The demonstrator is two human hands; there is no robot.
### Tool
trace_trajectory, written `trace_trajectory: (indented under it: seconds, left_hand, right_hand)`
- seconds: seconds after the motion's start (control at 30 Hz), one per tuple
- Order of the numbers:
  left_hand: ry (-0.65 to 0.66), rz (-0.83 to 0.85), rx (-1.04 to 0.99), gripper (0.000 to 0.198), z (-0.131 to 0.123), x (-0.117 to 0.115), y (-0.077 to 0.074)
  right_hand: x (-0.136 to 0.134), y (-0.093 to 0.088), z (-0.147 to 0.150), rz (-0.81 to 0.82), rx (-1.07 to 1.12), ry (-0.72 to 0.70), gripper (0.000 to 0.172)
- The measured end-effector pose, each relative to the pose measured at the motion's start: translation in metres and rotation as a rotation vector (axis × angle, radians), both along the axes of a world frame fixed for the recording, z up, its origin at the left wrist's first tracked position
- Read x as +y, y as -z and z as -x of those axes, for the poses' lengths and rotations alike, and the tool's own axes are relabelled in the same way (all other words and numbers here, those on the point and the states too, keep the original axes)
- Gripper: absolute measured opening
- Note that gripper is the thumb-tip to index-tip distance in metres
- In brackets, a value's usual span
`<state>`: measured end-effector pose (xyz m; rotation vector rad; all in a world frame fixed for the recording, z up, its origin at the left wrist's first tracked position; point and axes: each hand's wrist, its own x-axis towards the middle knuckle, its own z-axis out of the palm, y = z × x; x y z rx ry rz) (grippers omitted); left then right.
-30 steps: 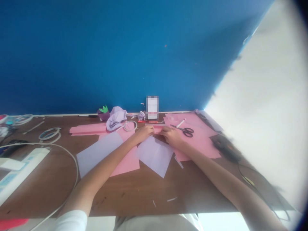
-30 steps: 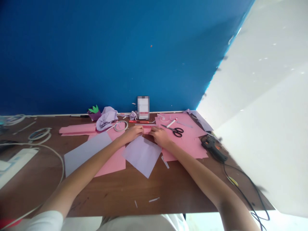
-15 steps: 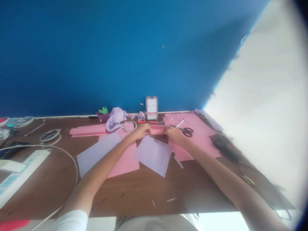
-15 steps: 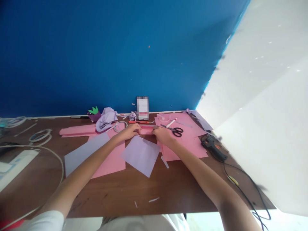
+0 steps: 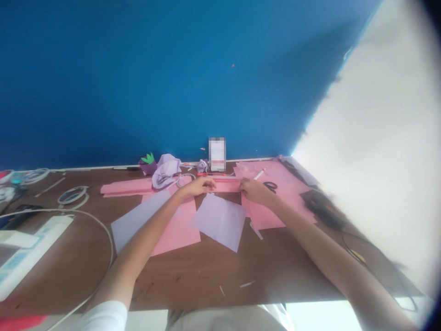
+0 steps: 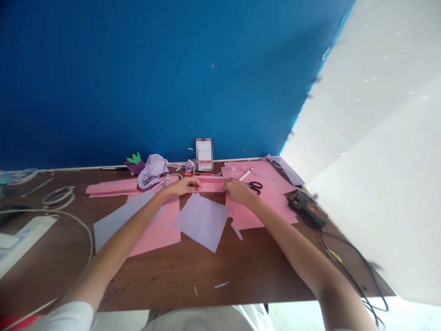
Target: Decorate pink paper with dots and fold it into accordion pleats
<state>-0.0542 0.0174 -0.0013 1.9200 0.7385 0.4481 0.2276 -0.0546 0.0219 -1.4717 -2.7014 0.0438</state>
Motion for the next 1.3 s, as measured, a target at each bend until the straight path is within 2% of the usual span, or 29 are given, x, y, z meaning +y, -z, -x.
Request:
trace_trajectory:
  seconds: [0.1, 0.2, 0.37, 0.47, 0.63, 0.8, 0.9, 1.0, 1.07, 1.13, 1.23, 1.3]
  left_hand:
    - [0.015, 0.081, -0.040, 0.027, 0.004, -0.001, -0.005]
    - [0.009, 0.140, -0.045, 0.032, 0.007, -0.002, -0.008]
    - [-0.034, 0.070, -0.018, 0.028, 0.004, 0.001, -0.003]
    - [-0.057, -0.061, 0.089, 0.025, -0.005, -0.002, -0.004]
    - [-0.148, -0.515, 0.204, 0.020, -0.027, -0.021, -0.017]
    - [-0.094, -0.731, 0.310, 0.024, -0.038, -0.033, -0.013]
    - [-0.046, -0.869, 0.371, 0.021, -0.040, -0.035, -0.009]
    - [-0.089, -0.890, 0.375, 0.022, -0.041, -0.035, -0.015]
    - [-0.142, -0.835, 0.350, 0.022, -0.041, -0.036, -0.024]
    - [-0.155, -0.738, 0.324, 0.020, -0.038, -0.038, -0.037]
    - [-0.037, -0.519, 0.359, 0.016, -0.032, -0.041, -0.053]
    - [0.052, -0.376, 0.360, 0.019, -0.028, -0.043, -0.059]
  right_hand:
    - [0.002, 0.001, -0.003, 0.005, 0.064, -0.044, 0.036]
    - [0.002, 0.003, -0.001, 0.009, 0.087, -0.005, 0.030]
    - [0.001, 0.007, 0.006, -0.021, 0.190, 0.043, 0.017]
    - [0.003, 0.010, 0.009, -0.047, 0.214, 0.047, 0.017]
    - [0.006, 0.016, 0.011, -0.168, 0.043, -0.025, 0.017]
    - [0.008, 0.022, 0.011, -0.291, -0.109, -0.113, 0.022]
    - [0.009, 0.020, 0.009, -0.317, -0.076, -0.094, 0.023]
    - [0.009, 0.012, 0.008, -0.311, 0.055, -0.050, 0.024]
    - [0.008, 0.003, 0.008, -0.271, 0.181, -0.037, 0.025]
    - [0.006, -0.007, 0.008, -0.161, 0.312, -0.027, 0.026]
    - [0.003, -0.019, 0.007, 0.179, 0.521, -0.010, 0.031]
    - [0.001, -0.023, 0.005, 0.395, 0.641, 0.012, 0.037]
